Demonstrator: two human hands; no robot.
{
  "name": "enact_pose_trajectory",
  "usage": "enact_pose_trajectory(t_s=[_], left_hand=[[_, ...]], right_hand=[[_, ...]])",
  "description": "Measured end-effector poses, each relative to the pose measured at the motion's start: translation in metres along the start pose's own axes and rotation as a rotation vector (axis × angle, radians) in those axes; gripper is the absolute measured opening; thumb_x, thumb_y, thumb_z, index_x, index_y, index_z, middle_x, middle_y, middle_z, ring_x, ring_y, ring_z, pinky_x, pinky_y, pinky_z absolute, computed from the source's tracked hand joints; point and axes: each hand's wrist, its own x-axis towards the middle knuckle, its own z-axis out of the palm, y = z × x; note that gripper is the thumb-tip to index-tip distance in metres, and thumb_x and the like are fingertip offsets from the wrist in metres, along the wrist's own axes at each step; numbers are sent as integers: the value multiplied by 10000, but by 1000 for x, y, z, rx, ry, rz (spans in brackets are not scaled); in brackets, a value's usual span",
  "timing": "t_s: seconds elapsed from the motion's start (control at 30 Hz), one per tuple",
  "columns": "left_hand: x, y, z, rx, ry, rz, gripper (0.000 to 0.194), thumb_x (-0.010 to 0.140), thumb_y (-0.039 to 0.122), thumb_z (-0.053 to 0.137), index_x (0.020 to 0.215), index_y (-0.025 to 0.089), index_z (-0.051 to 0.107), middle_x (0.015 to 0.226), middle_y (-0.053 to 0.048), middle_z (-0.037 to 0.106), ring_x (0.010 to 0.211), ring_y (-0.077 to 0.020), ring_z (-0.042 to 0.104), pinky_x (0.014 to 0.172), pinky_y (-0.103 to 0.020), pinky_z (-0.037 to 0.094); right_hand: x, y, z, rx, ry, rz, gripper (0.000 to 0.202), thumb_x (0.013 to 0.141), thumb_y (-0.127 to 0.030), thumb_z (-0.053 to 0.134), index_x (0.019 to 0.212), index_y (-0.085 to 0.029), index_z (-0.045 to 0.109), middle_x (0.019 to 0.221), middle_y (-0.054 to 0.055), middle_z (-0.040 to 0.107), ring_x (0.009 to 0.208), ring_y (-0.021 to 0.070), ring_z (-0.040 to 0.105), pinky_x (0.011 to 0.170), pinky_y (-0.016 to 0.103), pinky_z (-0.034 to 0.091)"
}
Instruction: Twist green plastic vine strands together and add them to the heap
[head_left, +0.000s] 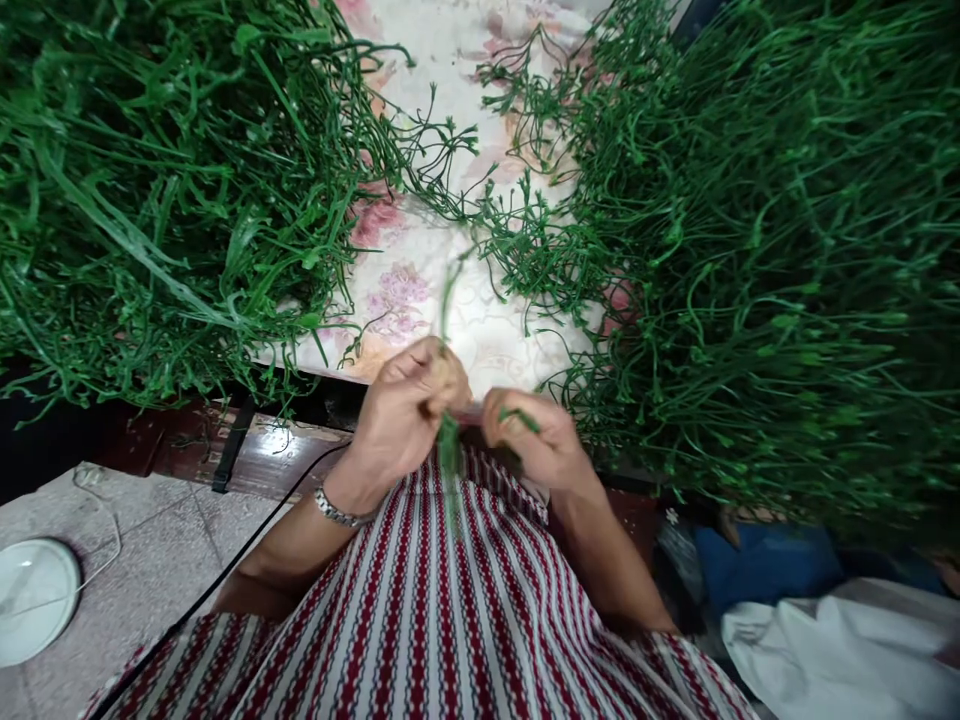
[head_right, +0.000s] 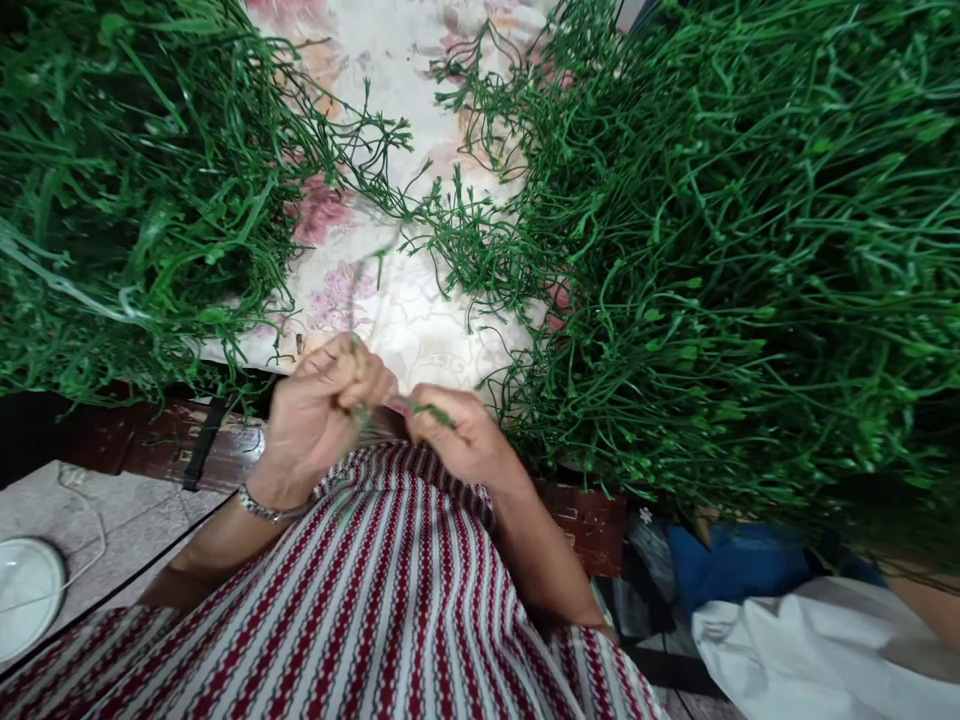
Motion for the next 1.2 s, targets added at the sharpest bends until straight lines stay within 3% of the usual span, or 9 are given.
enact_pose_trajectory(t_s=[0.17, 0.23, 0.33, 0.47, 0.57, 0.73, 0.93, 1.07, 1.2], left_hand=[[5, -7, -6, 99, 20, 13, 218, 707, 239, 665, 633, 153, 479, 537, 27, 483, 494, -72, 432, 489, -205, 301], [5, -8, -7, 117, 17, 31, 227, 703, 263, 669, 629, 156, 483, 549, 21, 507, 505, -80, 456, 489, -207, 317], [3, -10, -4, 101, 27, 92, 211, 715, 251, 659, 634, 162, 485, 578, 23, 532, 516, -76, 467, 505, -207, 344], [0, -13, 2, 78, 58, 126, 192, 721, 242, 655, 650, 170, 492, 600, 22, 546, 549, -83, 490, 523, -208, 368], [0, -14, 5, 36, 40, 103, 207, 709, 266, 663, 650, 173, 488, 585, 16, 542, 580, -98, 507, 539, -218, 386], [3, -13, 4, -195, -33, -96, 237, 734, 216, 612, 592, 158, 432, 474, 44, 383, 490, -72, 440, 510, -202, 398], [3, -8, -4, -287, -74, -280, 188, 749, 145, 567, 615, 148, 435, 473, 65, 286, 358, -28, 278, 337, -134, 233], [4, -5, -10, -271, -34, -273, 154, 771, 141, 555, 661, 150, 448, 486, 80, 277, 339, -11, 191, 314, -115, 158], [4, -13, -13, -127, -118, -302, 176, 735, 173, 618, 667, 152, 457, 479, 64, 390, 342, -10, 231, 327, -117, 173]], right_hand=[[1, -10, -9, -216, 209, 103, 206, 910, -310, 411, 799, -177, 524, 705, 19, 556, 607, 114, 521, 601, 249, 407], [2, -7, -2, -166, 249, 187, 185, 917, -314, 395, 871, -185, 520, 629, -24, 507, 499, 84, 446, 521, 220, 367], [5, 0, 15, -151, 261, 260, 213, 895, -370, 433, 977, -191, 517, 679, -24, 498, 546, 85, 421, 536, 213, 352], [8, 6, 26, -276, 220, 295, 243, 799, -416, 573, 844, -182, 523, 685, -25, 475, 617, 99, 412, 575, 217, 344], [7, 8, 26, -286, 172, 251, 256, 857, -392, 482, 724, -173, 485, 633, -29, 427, 589, 94, 391, 567, 220, 335], [3, 10, 27, -319, 93, 48, 333, 903, -365, 373, 621, -187, 381, 575, -39, 346, 534, 91, 341, 523, 230, 287], [2, 14, 24, -447, -155, -137, 317, 913, -335, 353, 635, -192, 402, 575, -30, 370, 533, 103, 336, 523, 249, 294], [-1, -7, 12, -448, -298, -164, 372, 913, -356, 361, 584, -192, 420, 557, -27, 380, 520, 102, 369, 501, 251, 306], [-30, -60, -21, -574, -21, -93, 281, 860, -420, 463, 715, -202, 562, 732, 62, 532, 708, 178, 504, 585, 314, 377]])
